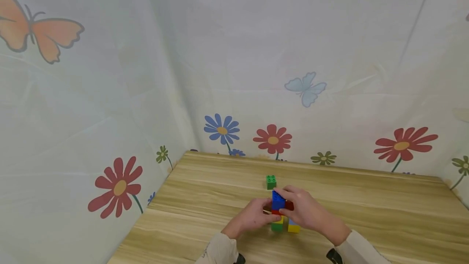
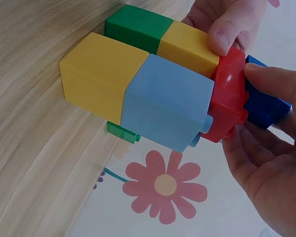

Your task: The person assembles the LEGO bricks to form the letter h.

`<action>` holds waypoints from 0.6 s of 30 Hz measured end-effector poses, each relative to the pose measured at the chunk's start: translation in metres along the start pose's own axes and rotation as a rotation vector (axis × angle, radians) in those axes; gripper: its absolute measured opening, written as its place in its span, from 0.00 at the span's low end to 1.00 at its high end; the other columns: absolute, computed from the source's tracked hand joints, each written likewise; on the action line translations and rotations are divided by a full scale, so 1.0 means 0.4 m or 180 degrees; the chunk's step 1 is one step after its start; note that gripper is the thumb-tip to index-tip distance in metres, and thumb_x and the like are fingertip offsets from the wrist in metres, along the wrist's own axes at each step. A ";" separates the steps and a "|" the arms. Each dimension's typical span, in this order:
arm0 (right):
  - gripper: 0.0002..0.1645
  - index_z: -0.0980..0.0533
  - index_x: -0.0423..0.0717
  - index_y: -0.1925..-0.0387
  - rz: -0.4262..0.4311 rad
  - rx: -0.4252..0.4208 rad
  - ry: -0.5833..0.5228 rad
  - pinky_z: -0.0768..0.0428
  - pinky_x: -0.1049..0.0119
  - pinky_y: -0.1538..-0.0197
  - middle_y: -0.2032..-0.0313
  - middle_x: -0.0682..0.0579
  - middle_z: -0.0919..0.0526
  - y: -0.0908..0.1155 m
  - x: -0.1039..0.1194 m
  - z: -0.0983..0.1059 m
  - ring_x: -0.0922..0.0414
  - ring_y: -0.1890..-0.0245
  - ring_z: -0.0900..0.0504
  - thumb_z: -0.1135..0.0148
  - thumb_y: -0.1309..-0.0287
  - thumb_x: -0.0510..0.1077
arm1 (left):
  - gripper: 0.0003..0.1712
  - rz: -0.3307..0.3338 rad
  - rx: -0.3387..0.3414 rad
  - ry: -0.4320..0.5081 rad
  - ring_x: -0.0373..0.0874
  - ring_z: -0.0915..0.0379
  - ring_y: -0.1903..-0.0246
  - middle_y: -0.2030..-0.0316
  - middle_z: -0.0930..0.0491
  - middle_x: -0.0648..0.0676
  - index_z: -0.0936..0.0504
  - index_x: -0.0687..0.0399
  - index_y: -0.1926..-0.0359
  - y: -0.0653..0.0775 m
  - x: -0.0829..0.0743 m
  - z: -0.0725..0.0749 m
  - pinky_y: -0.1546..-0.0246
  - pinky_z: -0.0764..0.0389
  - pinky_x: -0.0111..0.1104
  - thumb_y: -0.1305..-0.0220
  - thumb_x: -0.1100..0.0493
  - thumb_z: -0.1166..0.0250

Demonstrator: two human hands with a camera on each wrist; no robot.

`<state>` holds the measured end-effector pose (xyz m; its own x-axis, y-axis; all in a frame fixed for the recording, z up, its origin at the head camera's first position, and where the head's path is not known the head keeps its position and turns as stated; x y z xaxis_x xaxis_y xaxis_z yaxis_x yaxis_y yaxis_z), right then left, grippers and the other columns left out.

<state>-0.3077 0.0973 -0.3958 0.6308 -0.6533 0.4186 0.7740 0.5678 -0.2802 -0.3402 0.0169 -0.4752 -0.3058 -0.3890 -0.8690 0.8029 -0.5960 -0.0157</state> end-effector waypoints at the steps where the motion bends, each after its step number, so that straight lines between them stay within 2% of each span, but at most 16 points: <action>1: 0.33 0.28 0.42 0.40 0.0002 0.0007 0.0005 0.20 0.61 0.56 0.54 0.51 0.23 0.000 0.001 0.000 0.54 0.58 0.21 0.29 0.49 0.41 | 0.18 -0.0002 -0.0001 0.0006 0.32 0.25 0.61 0.61 0.20 0.40 0.21 0.48 0.48 0.000 -0.001 0.001 0.58 0.24 0.27 0.40 0.53 0.33; 18: 0.32 0.30 0.44 0.38 0.0121 0.0012 -0.0120 0.21 0.63 0.54 0.53 0.54 0.24 0.009 -0.003 -0.002 0.58 0.57 0.22 0.32 0.46 0.41 | 0.19 -0.0006 0.0040 0.0010 0.32 0.25 0.60 0.59 0.20 0.40 0.22 0.47 0.47 0.002 0.004 -0.001 0.57 0.24 0.27 0.39 0.52 0.34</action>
<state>-0.3056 0.0997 -0.3981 0.6572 -0.6120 0.4399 0.7492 0.5938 -0.2933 -0.3400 0.0160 -0.4769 -0.3057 -0.3856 -0.8706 0.7957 -0.6056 -0.0112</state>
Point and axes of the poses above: each hand's wrist, its own y-axis away from the middle knuckle, its own z-axis out of the back of the hand, x = y × z, the point moved 10 cm from there along -y, towards the middle knuckle
